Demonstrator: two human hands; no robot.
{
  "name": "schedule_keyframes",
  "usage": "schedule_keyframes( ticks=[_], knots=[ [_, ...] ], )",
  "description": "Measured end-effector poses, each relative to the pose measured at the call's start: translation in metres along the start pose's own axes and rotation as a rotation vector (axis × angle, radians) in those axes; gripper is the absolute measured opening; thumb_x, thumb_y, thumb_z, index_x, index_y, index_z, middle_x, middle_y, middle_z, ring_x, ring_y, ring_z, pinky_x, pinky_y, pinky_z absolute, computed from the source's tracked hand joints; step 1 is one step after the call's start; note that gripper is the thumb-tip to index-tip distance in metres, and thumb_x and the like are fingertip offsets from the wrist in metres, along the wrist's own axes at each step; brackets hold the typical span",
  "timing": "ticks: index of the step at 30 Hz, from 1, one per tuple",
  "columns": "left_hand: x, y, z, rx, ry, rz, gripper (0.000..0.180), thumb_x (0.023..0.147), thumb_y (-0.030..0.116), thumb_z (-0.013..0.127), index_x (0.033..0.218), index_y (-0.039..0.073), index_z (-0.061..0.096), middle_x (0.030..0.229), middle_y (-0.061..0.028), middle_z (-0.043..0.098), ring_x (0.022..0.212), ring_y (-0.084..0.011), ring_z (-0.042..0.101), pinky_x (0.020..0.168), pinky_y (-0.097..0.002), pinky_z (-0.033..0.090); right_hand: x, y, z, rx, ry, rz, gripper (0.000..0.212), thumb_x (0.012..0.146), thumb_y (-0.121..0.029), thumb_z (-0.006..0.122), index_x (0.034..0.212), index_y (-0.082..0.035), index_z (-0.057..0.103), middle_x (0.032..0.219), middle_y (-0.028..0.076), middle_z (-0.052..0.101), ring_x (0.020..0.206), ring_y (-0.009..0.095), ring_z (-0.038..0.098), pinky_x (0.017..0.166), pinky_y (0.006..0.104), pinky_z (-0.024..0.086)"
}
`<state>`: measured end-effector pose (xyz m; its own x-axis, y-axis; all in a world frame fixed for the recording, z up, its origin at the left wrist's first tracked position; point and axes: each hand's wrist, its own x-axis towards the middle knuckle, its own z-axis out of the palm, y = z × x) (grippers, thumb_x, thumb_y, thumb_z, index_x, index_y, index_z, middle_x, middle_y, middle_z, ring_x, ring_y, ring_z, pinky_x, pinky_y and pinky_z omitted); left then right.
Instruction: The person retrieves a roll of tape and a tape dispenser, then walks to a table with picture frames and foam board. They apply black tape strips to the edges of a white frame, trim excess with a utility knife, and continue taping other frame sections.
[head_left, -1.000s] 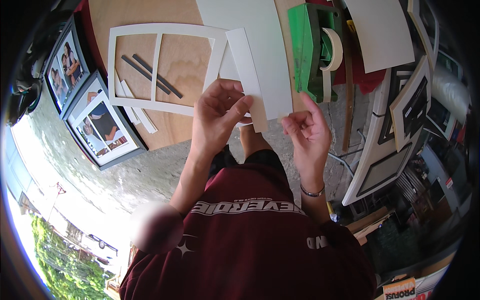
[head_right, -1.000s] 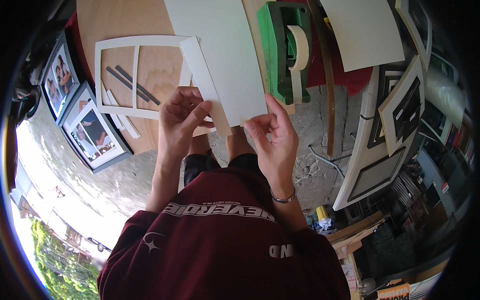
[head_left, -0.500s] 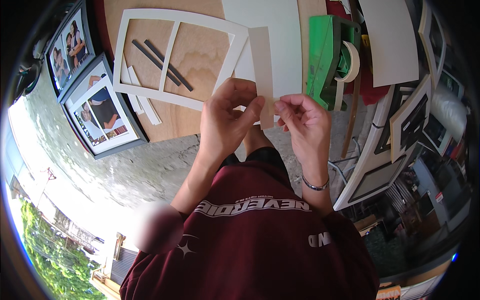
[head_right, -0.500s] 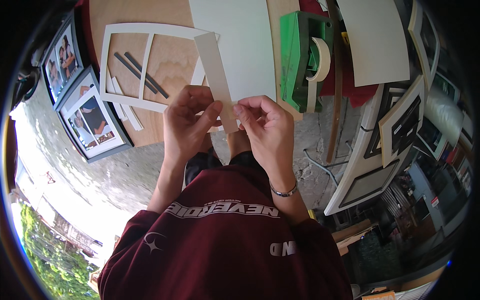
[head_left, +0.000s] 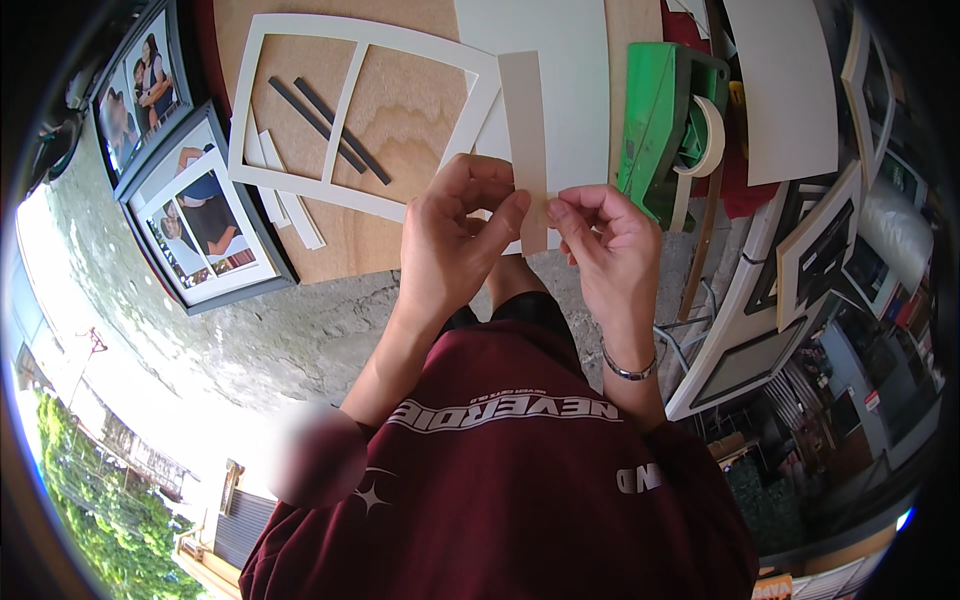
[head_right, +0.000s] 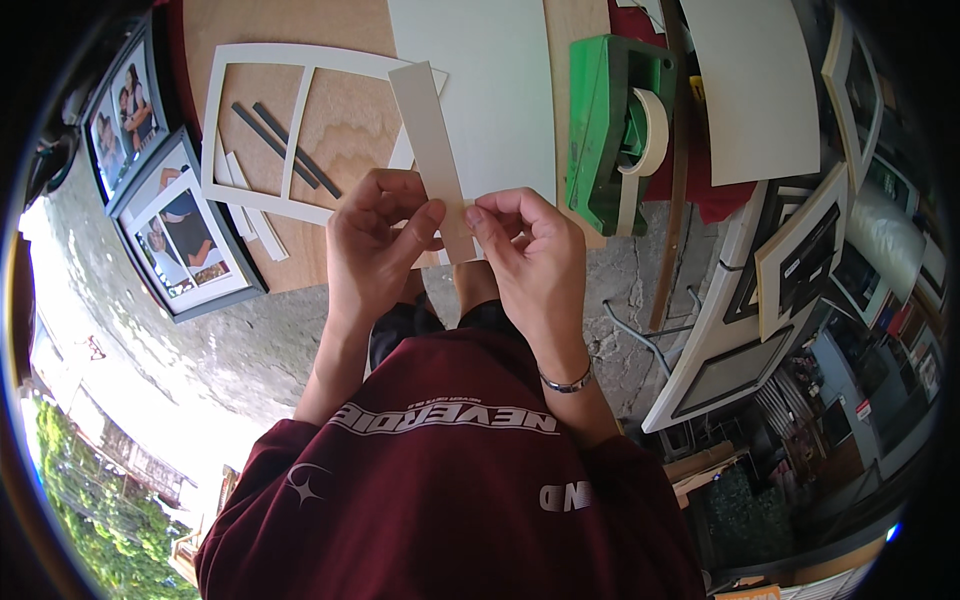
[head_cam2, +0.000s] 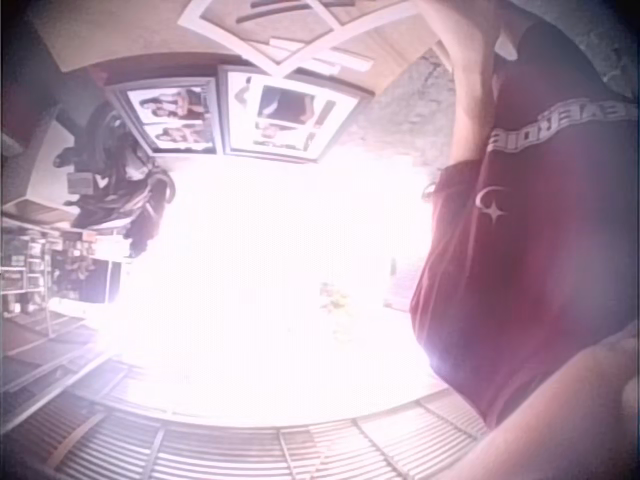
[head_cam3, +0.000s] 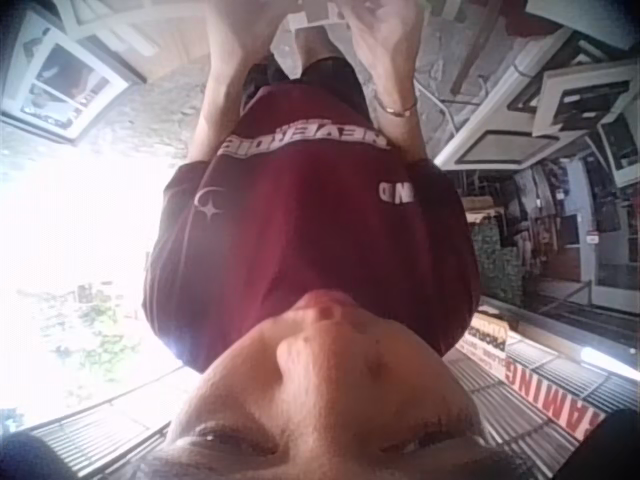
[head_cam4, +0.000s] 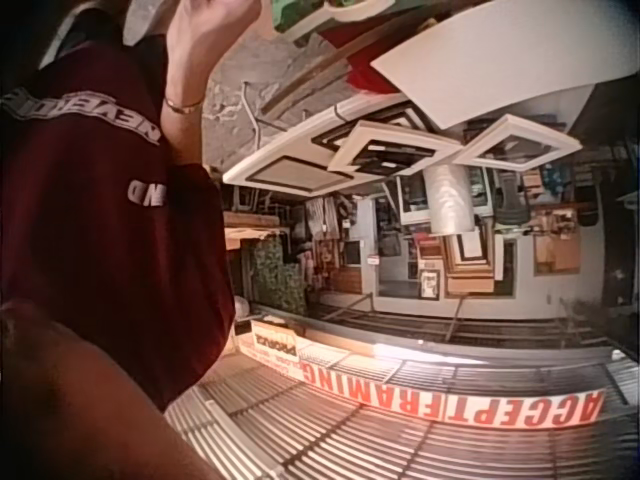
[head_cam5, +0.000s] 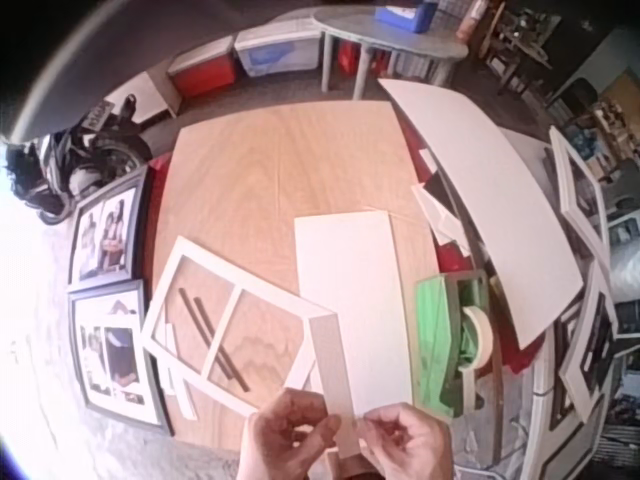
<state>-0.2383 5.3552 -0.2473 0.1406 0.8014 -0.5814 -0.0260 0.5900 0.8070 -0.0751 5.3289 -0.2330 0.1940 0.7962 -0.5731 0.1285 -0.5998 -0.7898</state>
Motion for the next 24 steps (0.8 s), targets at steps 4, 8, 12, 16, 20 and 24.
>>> schedule_keyframes(
  ticks=[4, 8, 12, 16, 20, 24],
  knots=[
    [0.001, 0.001, -0.001, 0.036, -0.010, 0.008, 0.018, 0.095, 0.000, 0.069, 0.112, -0.004, 0.062, 0.100, -0.0104, 0.074, 0.089, -0.0116, 0.072, 0.073, -0.0267, 0.063, 0.003, -0.003, 0.005, -0.012, 0.037, -0.010, 0.016, 0.095, -0.013, 0.077, 0.096, 0.002, 0.070, 0.074, 0.000, 0.067, 0.061, 0.004, 0.056, 0.055, 0.0200, 0.043],
    [0.001, 0.000, 0.002, -0.024, 0.024, 0.076, 0.019, 0.094, 0.000, 0.071, 0.111, -0.004, 0.063, 0.096, -0.0110, 0.075, 0.085, -0.0118, 0.072, 0.068, -0.0252, 0.061, 0.006, -0.003, 0.008, -0.060, 0.067, 0.049, 0.025, 0.090, -0.017, 0.082, 0.093, 0.002, 0.066, 0.066, 0.000, 0.062, 0.059, 0.004, 0.051, 0.054, 0.0237, 0.041],
    [-0.001, 0.000, -0.001, -0.096, -0.011, 0.039, 0.020, 0.095, -0.001, 0.070, 0.112, -0.005, 0.062, 0.100, -0.0125, 0.074, 0.090, -0.0139, 0.073, 0.072, -0.0284, 0.064, 0.003, 0.015, 0.001, -0.182, 0.003, 0.009, 0.035, 0.087, -0.024, 0.086, 0.094, 0.000, 0.061, 0.059, -0.001, 0.053, 0.055, 0.005, 0.047, 0.051, 0.0246, 0.037],
    [-0.005, -0.010, 0.000, -0.091, -0.025, 0.008, 0.022, 0.095, 0.001, 0.071, 0.114, -0.005, 0.061, 0.100, -0.0132, 0.075, 0.088, -0.0146, 0.073, 0.072, -0.0284, 0.065, 0.001, 0.017, 0.003, -0.123, 0.062, -0.059, 0.037, 0.087, -0.027, 0.086, 0.095, 0.000, 0.062, 0.062, -0.001, 0.055, 0.056, 0.005, 0.049, 0.051, 0.0243, 0.039],
    [-0.005, -0.011, -0.002, -0.168, -0.033, -0.015, 0.022, 0.096, 0.002, 0.070, 0.114, -0.004, 0.061, 0.100, -0.0124, 0.075, 0.087, -0.0147, 0.074, 0.071, -0.0277, 0.065, -0.003, 0.024, 0.006, -0.051, -0.007, -0.060, 0.030, 0.091, -0.023, 0.082, 0.103, -0.001, 0.064, 0.066, -0.004, 0.056, 0.059, 0.003, 0.048, 0.054, 0.0207, 0.039],
    [-0.004, -0.010, -0.002, -0.252, -0.024, -0.052, 0.020, 0.097, 0.004, 0.070, 0.112, -0.003, 0.060, 0.097, -0.0101, 0.074, 0.085, -0.0130, 0.072, 0.068, -0.0263, 0.062, -0.017, 0.033, -0.013, 0.069, -0.258, 0.101, 0.019, 0.095, -0.015, 0.078, 0.103, -0.002, 0.068, 0.079, -0.001, 0.066, 0.062, 0.003, 0.053, 0.056, 0.0193, 0.042]
  ],
)
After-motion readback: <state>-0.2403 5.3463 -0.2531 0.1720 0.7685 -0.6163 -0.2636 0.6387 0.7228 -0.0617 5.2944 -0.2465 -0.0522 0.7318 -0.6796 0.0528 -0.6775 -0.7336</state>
